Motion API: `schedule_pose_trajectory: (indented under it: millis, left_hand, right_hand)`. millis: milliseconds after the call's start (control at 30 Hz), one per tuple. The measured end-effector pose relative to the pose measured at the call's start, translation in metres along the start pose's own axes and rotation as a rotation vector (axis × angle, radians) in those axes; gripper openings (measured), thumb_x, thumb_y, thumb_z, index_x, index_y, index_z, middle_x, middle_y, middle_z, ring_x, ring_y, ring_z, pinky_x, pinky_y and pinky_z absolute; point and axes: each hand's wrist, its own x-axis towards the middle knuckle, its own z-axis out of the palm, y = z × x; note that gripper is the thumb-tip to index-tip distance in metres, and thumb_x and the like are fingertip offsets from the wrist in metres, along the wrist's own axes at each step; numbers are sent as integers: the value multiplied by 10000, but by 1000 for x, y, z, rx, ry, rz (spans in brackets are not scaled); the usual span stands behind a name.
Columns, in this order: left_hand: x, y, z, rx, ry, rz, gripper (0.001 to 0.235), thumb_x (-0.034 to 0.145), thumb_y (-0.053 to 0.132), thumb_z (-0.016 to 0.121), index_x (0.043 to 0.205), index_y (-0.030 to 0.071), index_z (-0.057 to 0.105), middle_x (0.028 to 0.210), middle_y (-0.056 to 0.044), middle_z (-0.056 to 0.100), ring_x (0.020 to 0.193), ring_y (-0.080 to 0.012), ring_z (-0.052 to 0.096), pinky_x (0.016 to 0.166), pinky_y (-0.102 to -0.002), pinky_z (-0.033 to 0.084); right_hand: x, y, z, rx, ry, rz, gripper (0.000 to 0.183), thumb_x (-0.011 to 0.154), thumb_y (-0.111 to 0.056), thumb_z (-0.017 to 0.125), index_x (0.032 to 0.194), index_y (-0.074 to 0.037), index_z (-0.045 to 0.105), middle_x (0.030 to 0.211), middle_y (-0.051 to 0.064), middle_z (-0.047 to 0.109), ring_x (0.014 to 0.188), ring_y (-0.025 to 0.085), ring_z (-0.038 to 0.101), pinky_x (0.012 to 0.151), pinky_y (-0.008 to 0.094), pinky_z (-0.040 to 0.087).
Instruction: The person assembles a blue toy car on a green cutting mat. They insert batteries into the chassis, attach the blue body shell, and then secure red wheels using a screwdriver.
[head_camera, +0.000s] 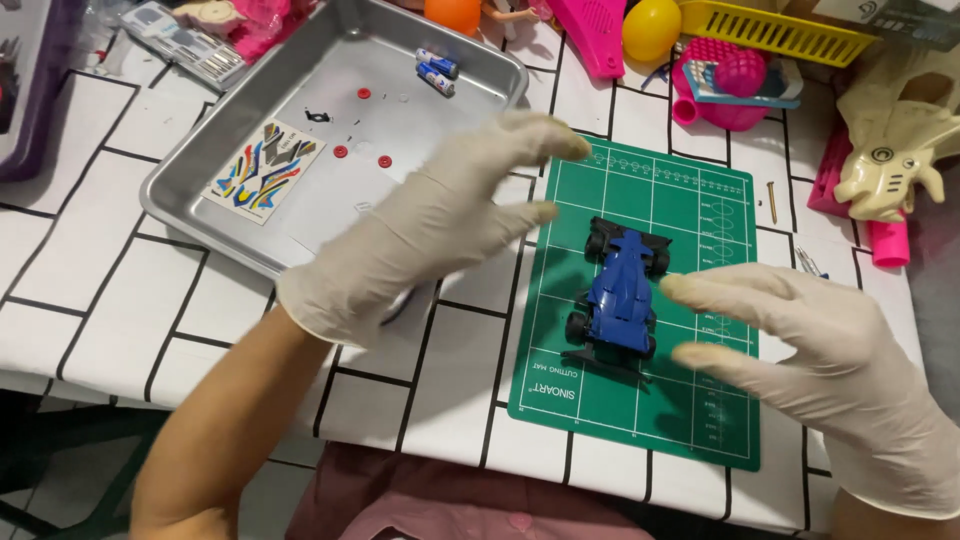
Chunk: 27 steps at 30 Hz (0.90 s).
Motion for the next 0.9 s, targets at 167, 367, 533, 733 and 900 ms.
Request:
schedule_pose_trajectory:
  millis: [167, 367, 533, 733, 900]
  left_hand:
    - [-18, -61, -88, 504, 142, 61, 367, 892, -72, 714, 1238, 50, 716, 1287, -159, 676, 1165, -323, 652, 1021, -410, 481]
    - [-51, -171, -139, 993, -39, -615, 256, 901, 204, 718, 1127, 279, 814, 1010, -117, 786, 932, -378, 729, 806, -529, 573]
    - [-62, -182, -132, 1135, -102, -672, 184, 896, 365, 768, 1071, 347, 824, 1009, -98, 751, 929, -372, 710, 700, -510, 570]
    - [-66, -195, -129, 1180, -36, -584, 165, 874, 390, 788, 1014, 313, 829, 950, -67, 760, 871, -354, 723, 669, -484, 545]
    - [-56, -168, -122, 1034, 96, -522, 101, 862, 344, 803, 949, 292, 815, 924, -14, 761, 854, -298, 708, 703, -457, 535]
  right_hand:
    - [11, -7, -1, -86, 192, -81, 238, 883, -8, 812, 1108, 23, 741, 1086, 162, 772, 981, 253, 766, 920, 343, 626]
    - [12, 4, 6, -154, 252, -169, 188, 921, -11, 814, 1101, -1, 758, 1065, 128, 783, 960, 240, 769, 862, 317, 613]
    - [15, 11, 7, -67, 257, -207, 185, 907, 45, 783, 1086, 50, 735, 1047, 171, 768, 936, 263, 767, 897, 347, 632]
    - [15, 17, 10, -49, 281, -186, 217, 900, 60, 799, 1107, 46, 738, 1055, 167, 769, 953, 264, 770, 891, 330, 636]
    - [14, 22, 14, -21, 287, -154, 220, 897, 44, 795, 1109, 30, 741, 1057, 154, 769, 938, 230, 764, 893, 303, 628]
